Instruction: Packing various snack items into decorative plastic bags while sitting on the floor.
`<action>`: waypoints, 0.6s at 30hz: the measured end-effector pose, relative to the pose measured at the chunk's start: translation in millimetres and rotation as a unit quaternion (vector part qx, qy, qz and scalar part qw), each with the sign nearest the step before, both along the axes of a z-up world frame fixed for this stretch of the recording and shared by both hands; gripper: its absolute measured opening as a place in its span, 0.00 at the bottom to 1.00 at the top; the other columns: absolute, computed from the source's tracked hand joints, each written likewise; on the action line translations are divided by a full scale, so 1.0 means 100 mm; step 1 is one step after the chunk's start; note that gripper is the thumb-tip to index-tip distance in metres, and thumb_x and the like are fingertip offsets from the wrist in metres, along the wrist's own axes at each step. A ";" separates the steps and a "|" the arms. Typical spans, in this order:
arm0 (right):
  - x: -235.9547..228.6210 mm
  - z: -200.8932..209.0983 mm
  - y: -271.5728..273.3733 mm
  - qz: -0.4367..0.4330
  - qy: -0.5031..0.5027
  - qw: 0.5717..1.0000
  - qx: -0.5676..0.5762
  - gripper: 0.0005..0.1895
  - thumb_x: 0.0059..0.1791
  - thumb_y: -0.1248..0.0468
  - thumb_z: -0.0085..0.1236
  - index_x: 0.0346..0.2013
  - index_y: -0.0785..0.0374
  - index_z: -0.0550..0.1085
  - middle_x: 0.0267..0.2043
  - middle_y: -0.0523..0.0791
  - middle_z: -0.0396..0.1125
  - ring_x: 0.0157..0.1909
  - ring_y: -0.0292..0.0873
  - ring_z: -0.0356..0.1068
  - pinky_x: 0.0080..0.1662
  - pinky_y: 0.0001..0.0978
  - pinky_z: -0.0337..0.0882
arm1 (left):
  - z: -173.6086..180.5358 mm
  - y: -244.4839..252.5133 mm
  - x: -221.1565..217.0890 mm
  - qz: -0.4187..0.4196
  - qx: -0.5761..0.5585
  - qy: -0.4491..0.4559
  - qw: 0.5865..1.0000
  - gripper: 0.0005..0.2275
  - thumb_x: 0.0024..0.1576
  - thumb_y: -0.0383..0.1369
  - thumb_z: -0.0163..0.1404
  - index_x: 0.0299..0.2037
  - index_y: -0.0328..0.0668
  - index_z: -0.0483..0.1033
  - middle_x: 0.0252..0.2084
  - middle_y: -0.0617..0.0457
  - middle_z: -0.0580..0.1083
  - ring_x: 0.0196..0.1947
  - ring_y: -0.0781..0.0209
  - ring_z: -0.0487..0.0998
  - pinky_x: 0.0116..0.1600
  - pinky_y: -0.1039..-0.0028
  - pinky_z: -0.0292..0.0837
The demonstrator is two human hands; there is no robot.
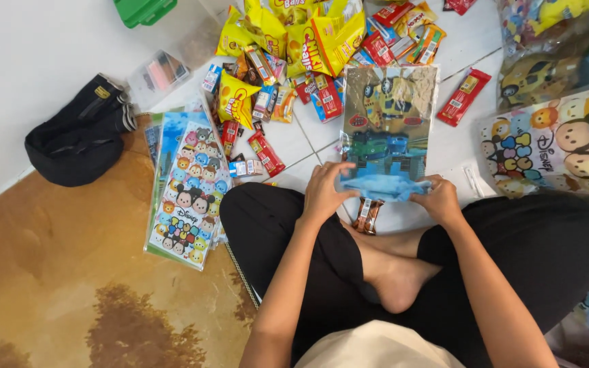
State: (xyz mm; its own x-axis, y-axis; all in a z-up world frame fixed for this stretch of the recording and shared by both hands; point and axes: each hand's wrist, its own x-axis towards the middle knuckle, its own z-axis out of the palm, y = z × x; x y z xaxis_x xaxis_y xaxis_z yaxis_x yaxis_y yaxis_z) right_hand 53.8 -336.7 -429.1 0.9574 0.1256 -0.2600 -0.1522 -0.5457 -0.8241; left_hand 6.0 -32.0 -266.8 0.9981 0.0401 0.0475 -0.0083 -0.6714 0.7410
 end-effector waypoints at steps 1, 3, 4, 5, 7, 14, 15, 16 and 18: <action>0.03 -0.03 0.00 0.000 0.000 1.000 0.001 0.21 0.32 0.67 0.78 0.38 0.64 0.82 0.42 0.50 0.75 0.46 0.60 0.75 0.48 0.50 0.72 | 0.14 -0.02 -0.03 0.000 0.001 0.000 1.000 0.29 0.39 0.39 0.71 0.55 0.61 0.77 0.40 0.60 0.75 0.44 0.52 0.76 0.52 0.64 0.72; 0.04 -0.10 0.01 0.000 0.018 1.000 -0.016 0.23 0.32 0.65 0.78 0.40 0.64 0.82 0.40 0.52 0.76 0.46 0.61 0.75 0.47 0.52 0.73 | 0.41 -0.06 -0.14 -0.066 -0.019 0.026 0.997 0.26 0.47 0.47 0.65 0.56 0.65 0.71 0.65 0.57 0.60 0.66 0.40 0.57 0.65 0.37 0.55; 0.02 -0.08 0.00 0.001 0.021 1.000 -0.015 0.23 0.32 0.65 0.78 0.40 0.64 0.82 0.40 0.52 0.76 0.46 0.61 0.75 0.47 0.52 0.73 | 0.50 -0.10 -0.15 -0.065 -0.018 0.030 0.997 0.26 0.47 0.47 0.65 0.56 0.65 0.71 0.65 0.57 0.60 0.66 0.40 0.57 0.65 0.37 0.55; 0.03 -0.05 0.02 0.007 0.013 1.000 -0.013 0.23 0.32 0.64 0.78 0.39 0.65 0.82 0.42 0.52 0.75 0.47 0.62 0.75 0.48 0.52 0.72 | 0.60 -0.12 -0.16 -0.103 0.032 0.011 0.994 0.16 0.53 0.49 0.60 0.49 0.64 0.76 0.66 0.55 0.62 0.69 0.39 0.55 0.66 0.34 0.51; 0.02 0.00 0.06 0.016 0.006 1.000 -0.009 0.23 0.32 0.63 0.79 0.38 0.65 0.82 0.43 0.52 0.75 0.48 0.63 0.74 0.49 0.53 0.72 | 0.64 -0.17 -0.16 -0.139 0.084 -0.007 0.987 0.10 0.58 0.51 0.54 0.42 0.63 0.80 0.67 0.53 0.63 0.72 0.38 0.53 0.68 0.31 0.48; -0.03 -0.06 0.06 0.020 0.027 0.998 -0.054 0.25 0.32 0.58 0.80 0.39 0.64 0.81 0.40 0.53 0.76 0.48 0.63 0.74 0.49 0.54 0.72 | 0.58 -0.37 -0.08 -0.183 0.132 -0.052 0.973 0.05 0.60 0.34 0.54 0.41 0.59 0.83 0.60 0.57 0.74 0.68 0.44 0.67 0.68 0.38 0.61; -0.05 -0.08 0.06 0.015 0.036 0.998 -0.055 0.26 0.32 0.57 0.80 0.40 0.64 0.81 0.39 0.53 0.76 0.48 0.62 0.75 0.49 0.53 0.72 | 0.52 -0.39 -0.08 -0.187 0.143 -0.046 0.971 0.09 0.59 0.29 0.54 0.43 0.59 0.83 0.60 0.58 0.75 0.66 0.44 0.70 0.66 0.37 0.65; -0.04 -0.02 0.07 0.015 0.036 0.998 -0.055 0.26 0.32 0.57 0.80 0.40 0.64 0.81 0.39 0.53 0.76 0.48 0.62 0.75 0.49 0.53 0.72 | 0.38 -0.35 -0.08 -0.187 0.143 -0.047 0.971 0.09 0.59 0.29 0.54 0.43 0.59 0.83 0.60 0.58 0.75 0.66 0.44 0.70 0.66 0.37 0.65; -0.04 0.11 0.09 0.024 0.052 0.998 -0.027 0.25 0.32 0.60 0.80 0.38 0.67 0.81 0.29 0.55 0.72 0.39 0.58 0.74 0.44 0.50 0.71 | 0.08 -0.29 -0.08 -0.150 0.227 -0.072 0.959 0.16 0.58 0.22 0.54 0.48 0.63 0.82 0.55 0.66 0.76 0.55 0.56 0.78 0.61 0.50 0.73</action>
